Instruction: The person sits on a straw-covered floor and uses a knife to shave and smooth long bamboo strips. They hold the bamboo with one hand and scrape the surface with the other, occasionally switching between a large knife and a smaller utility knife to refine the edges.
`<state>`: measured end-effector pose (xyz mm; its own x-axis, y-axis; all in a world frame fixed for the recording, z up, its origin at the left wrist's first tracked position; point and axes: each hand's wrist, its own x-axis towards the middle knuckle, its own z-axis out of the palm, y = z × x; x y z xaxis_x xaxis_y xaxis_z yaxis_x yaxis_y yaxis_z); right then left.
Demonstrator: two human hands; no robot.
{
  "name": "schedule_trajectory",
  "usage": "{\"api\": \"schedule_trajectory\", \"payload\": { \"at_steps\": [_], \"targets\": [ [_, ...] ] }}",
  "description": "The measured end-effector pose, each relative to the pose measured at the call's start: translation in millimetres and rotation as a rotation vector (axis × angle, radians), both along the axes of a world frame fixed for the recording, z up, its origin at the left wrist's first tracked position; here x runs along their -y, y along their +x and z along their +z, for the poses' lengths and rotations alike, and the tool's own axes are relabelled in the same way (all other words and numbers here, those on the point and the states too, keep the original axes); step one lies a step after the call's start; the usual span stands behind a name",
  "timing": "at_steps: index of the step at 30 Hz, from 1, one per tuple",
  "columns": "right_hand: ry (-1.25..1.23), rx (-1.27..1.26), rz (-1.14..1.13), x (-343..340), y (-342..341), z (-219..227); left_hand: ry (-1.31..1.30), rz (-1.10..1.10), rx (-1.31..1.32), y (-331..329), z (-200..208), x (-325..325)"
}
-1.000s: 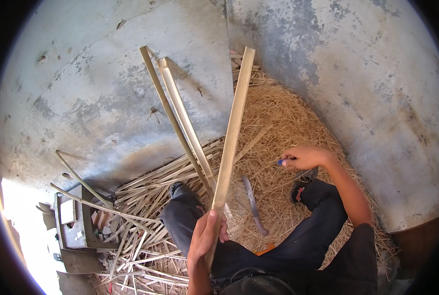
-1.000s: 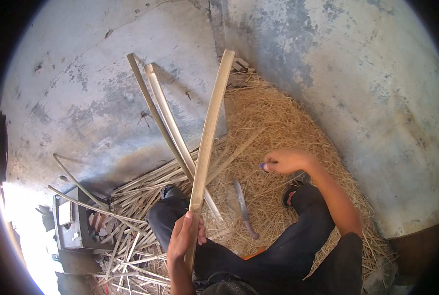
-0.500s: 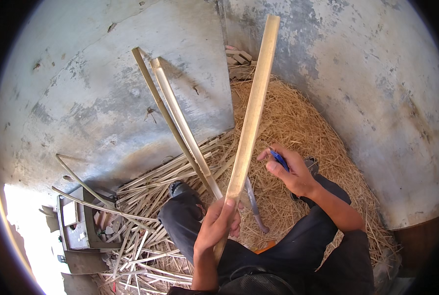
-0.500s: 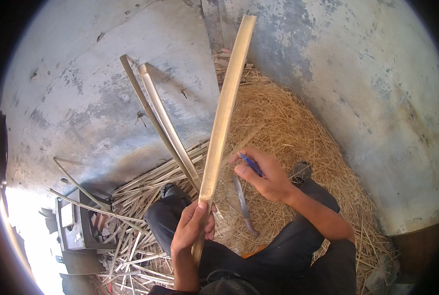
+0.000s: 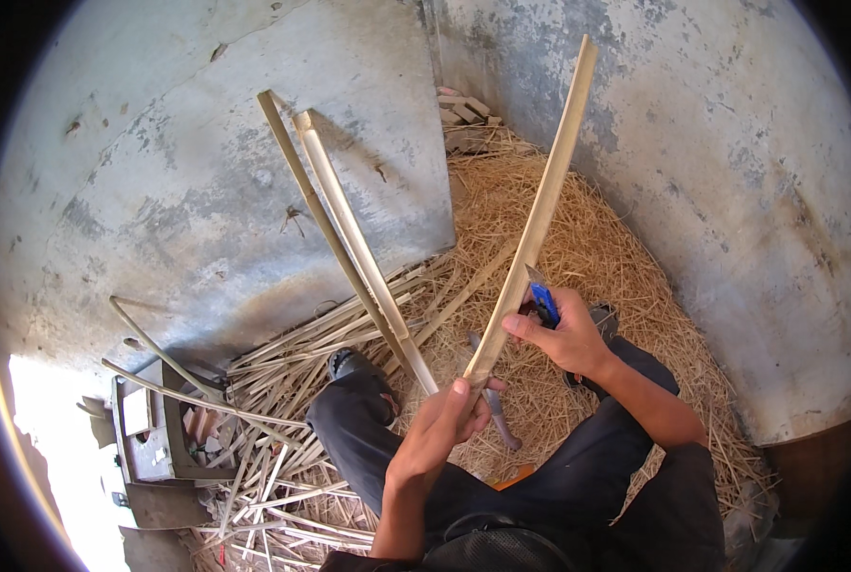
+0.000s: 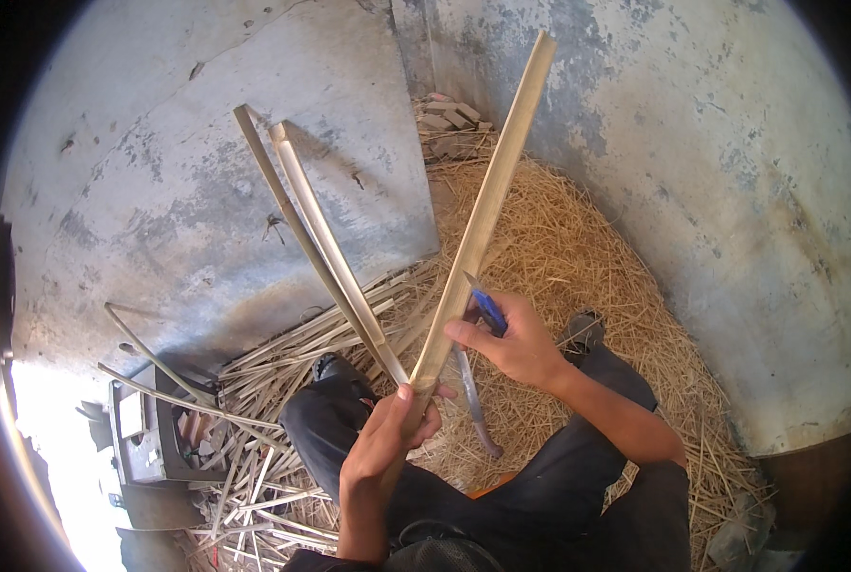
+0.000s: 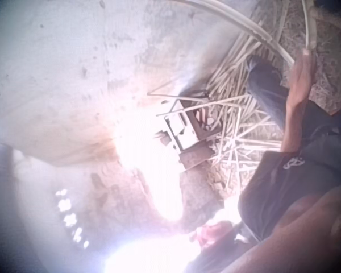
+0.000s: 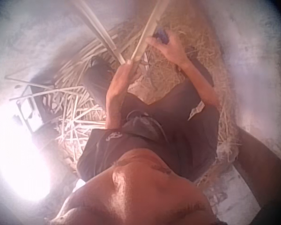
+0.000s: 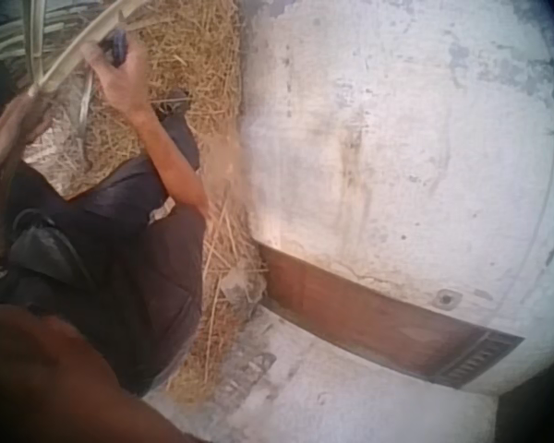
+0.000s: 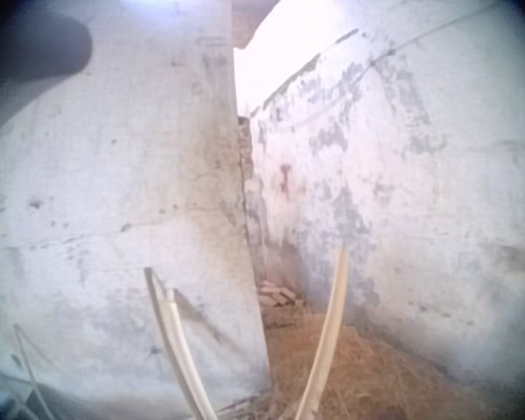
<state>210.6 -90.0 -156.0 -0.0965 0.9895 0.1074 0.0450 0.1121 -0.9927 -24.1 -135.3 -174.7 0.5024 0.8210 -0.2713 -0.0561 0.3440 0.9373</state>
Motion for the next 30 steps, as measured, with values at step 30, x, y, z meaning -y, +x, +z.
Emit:
{"api": "schedule_trajectory", "payload": {
  "at_steps": [30],
  "targets": [
    [0.75,0.777,-0.064,23,-18,-4,0.469,0.212,-0.422,10,2,2]
  ]
}}
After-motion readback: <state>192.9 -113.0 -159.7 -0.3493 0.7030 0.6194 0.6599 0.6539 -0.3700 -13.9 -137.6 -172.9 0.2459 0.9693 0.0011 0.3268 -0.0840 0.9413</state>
